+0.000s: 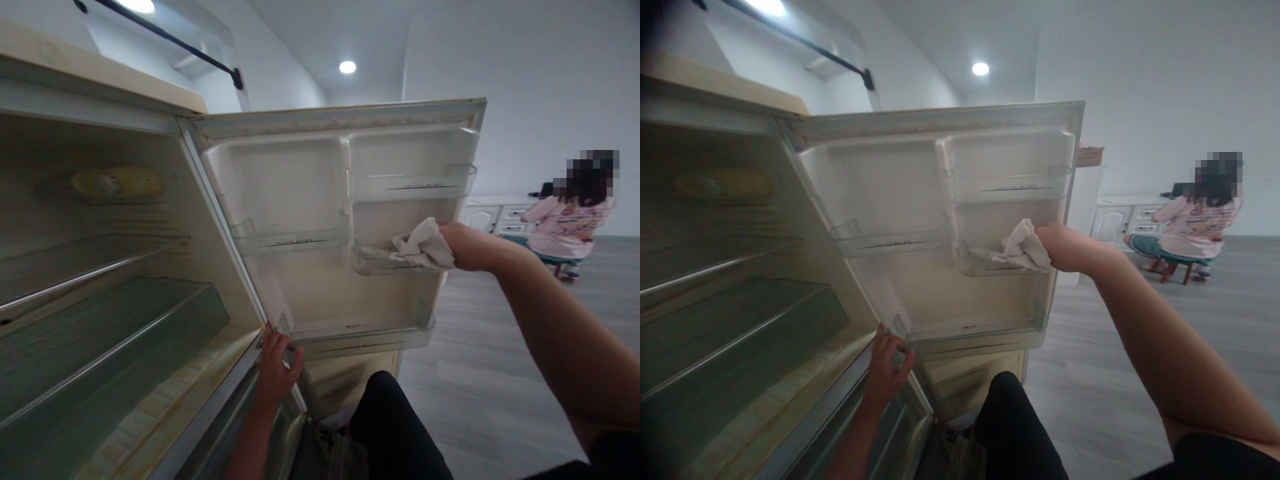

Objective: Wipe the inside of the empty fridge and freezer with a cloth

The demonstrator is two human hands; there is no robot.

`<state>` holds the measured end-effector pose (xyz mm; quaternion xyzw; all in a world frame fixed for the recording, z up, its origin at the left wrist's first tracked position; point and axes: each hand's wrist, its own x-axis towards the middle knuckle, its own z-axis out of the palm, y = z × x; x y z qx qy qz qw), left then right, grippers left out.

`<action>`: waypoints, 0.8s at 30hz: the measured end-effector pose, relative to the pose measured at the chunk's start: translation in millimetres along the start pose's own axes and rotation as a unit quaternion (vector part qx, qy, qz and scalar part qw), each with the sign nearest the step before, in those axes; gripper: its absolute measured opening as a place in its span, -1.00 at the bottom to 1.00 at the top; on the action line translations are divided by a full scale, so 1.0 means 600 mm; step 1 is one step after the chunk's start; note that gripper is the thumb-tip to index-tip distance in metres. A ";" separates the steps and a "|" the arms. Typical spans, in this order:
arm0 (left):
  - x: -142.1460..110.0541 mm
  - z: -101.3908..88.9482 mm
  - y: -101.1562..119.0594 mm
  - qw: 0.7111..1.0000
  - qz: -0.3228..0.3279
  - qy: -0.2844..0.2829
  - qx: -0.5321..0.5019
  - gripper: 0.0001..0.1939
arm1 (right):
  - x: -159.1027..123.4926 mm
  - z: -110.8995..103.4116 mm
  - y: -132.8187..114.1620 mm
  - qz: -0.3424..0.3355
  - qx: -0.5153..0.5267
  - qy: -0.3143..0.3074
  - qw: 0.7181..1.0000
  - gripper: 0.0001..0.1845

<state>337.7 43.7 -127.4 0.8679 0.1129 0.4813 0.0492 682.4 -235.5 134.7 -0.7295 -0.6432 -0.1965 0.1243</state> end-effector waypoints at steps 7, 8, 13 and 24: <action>-0.002 0.005 -0.003 1.000 -0.004 0.007 -0.005 -0.85 | -0.046 -0.015 -0.060 0.036 -0.055 -0.012 0.998 -0.69; -0.002 0.005 -0.003 1.000 -0.003 0.006 -0.005 -0.85 | -0.045 -0.004 -0.076 0.052 -0.063 0.012 0.997 -0.67; -0.001 0.003 -0.002 1.000 -0.001 0.005 -0.001 -0.83 | -0.014 0.086 -0.165 -0.016 -0.064 0.205 0.977 -0.64; 0.004 -0.005 0.001 0.999 -0.030 -0.013 -0.006 -0.86 | 0.025 0.187 -0.241 0.021 -0.033 0.252 0.967 -0.25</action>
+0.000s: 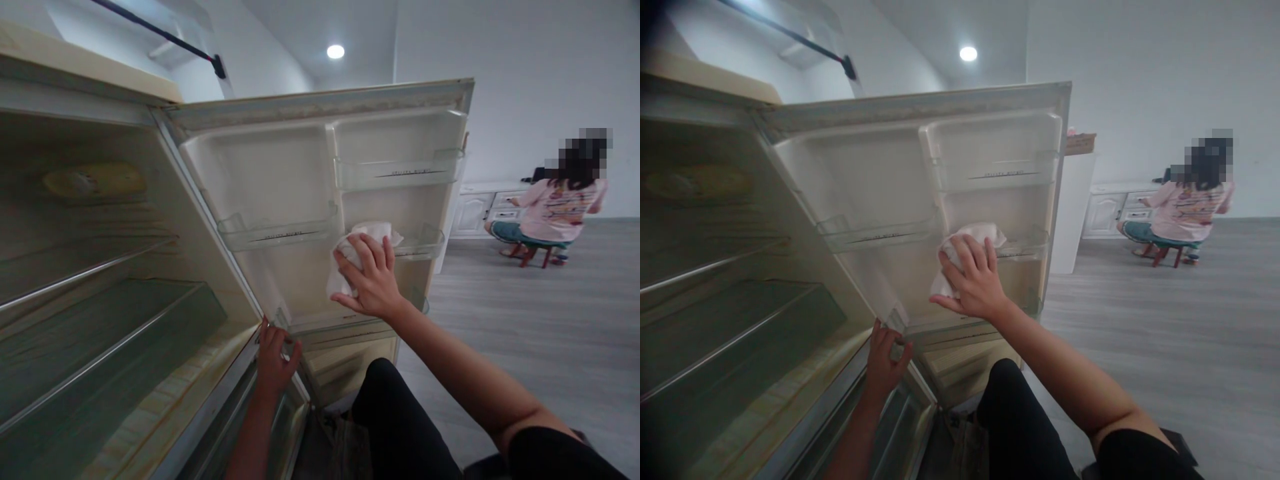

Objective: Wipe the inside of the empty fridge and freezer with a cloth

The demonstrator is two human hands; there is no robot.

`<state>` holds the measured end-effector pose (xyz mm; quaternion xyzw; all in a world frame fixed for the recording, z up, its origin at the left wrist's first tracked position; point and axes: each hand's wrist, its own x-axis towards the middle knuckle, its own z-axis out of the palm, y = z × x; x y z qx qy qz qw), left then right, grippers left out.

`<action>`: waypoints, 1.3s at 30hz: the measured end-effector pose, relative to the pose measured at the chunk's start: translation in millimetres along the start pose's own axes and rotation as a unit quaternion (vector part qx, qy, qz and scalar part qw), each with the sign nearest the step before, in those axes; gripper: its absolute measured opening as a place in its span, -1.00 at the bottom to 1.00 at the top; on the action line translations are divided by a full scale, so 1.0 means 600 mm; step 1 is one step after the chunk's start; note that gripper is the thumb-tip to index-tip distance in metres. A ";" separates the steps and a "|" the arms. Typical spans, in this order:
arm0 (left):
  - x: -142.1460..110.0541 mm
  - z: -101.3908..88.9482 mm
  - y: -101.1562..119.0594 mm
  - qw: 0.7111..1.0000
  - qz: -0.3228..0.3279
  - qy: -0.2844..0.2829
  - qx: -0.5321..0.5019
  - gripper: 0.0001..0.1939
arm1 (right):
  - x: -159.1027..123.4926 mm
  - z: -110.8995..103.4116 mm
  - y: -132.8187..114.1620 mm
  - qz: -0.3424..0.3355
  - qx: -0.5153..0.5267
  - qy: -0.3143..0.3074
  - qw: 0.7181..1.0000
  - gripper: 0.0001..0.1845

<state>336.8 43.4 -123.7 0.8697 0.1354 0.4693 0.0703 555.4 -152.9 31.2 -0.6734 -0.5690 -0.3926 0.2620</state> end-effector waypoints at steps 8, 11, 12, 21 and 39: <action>-0.001 0.004 -0.005 1.000 0.027 0.001 0.004 -0.88 | -0.038 0.007 0.074 0.003 -0.025 0.042 0.999 -0.30; 0.000 0.003 -0.003 0.999 0.030 0.001 0.009 -0.87 | -0.057 0.002 0.112 0.013 -0.016 0.058 0.998 -0.37; 0.000 0.003 -0.003 0.999 0.031 0.001 0.011 -0.86 | -0.062 0.001 0.123 0.014 -0.012 0.057 0.998 -0.41; 0.001 0.016 -0.004 0.999 0.033 0.011 0.017 -0.85 | -0.113 0.002 0.214 0.064 -0.036 0.152 0.986 -0.60; -0.003 0.022 -0.004 1.000 0.018 0.017 0.009 -0.85 | -0.071 -0.043 0.250 0.177 0.028 0.224 0.958 -0.20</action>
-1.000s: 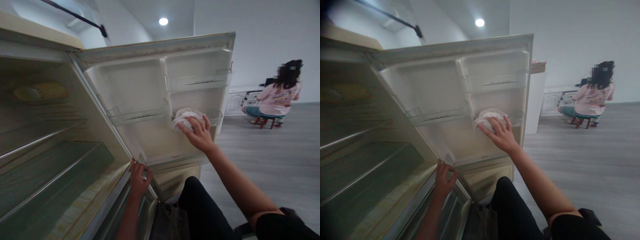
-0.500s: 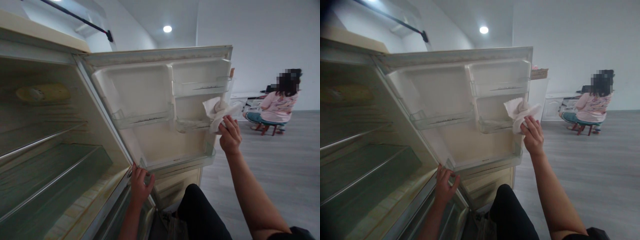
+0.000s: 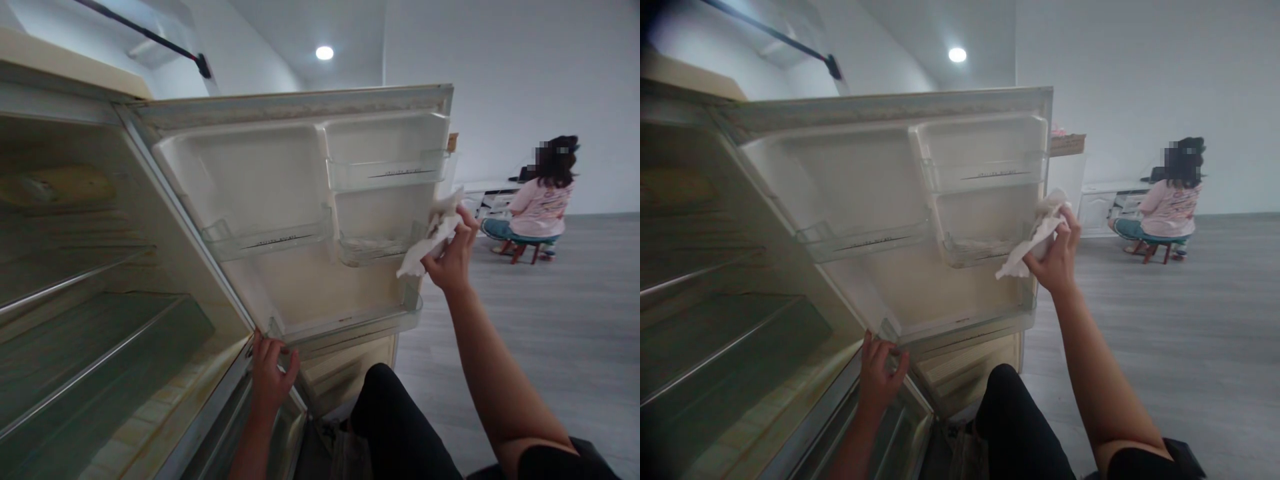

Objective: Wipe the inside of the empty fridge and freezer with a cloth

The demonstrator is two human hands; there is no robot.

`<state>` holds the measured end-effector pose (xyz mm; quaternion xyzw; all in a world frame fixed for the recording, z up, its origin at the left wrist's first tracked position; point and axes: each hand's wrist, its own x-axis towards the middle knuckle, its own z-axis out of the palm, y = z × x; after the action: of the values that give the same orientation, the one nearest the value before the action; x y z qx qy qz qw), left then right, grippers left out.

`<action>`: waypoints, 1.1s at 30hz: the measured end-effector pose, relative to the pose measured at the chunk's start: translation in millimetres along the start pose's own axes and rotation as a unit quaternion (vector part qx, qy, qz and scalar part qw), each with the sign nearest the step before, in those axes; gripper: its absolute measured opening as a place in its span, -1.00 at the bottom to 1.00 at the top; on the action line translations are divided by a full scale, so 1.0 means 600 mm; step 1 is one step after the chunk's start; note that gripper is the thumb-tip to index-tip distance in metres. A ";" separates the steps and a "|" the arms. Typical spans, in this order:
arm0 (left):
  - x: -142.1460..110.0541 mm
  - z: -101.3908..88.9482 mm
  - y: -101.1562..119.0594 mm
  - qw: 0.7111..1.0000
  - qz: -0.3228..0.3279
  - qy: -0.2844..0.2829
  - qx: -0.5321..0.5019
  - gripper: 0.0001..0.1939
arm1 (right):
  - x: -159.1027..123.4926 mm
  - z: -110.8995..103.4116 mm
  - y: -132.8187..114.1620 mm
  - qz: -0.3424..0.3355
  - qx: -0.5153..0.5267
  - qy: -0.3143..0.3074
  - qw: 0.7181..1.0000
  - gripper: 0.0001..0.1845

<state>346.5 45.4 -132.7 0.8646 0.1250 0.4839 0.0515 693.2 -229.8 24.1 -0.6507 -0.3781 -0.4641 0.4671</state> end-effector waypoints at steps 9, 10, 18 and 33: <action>0.004 -0.002 0.006 1.000 -0.002 0.005 0.007 -0.84 | -0.106 0.072 -0.079 0.199 0.086 0.199 0.956 -0.51; 0.004 -0.001 0.005 1.000 0.000 0.008 0.003 -0.84 | -0.125 0.071 -0.098 0.213 0.100 0.205 0.950 -0.49; 0.000 -0.003 -0.003 1.000 0.023 0.000 -0.005 -0.83 | -0.096 0.069 -0.155 0.327 0.449 0.086 0.827 -0.61; 0.004 0.007 0.003 0.999 0.025 0.013 0.020 -0.82 | -0.055 0.124 -0.305 0.508 0.654 0.114 0.549 -0.85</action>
<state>351.7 44.6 -132.6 0.8618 0.1139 0.4938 0.0210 532.8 -109.6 29.6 -0.1907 -0.1271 0.1557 0.9608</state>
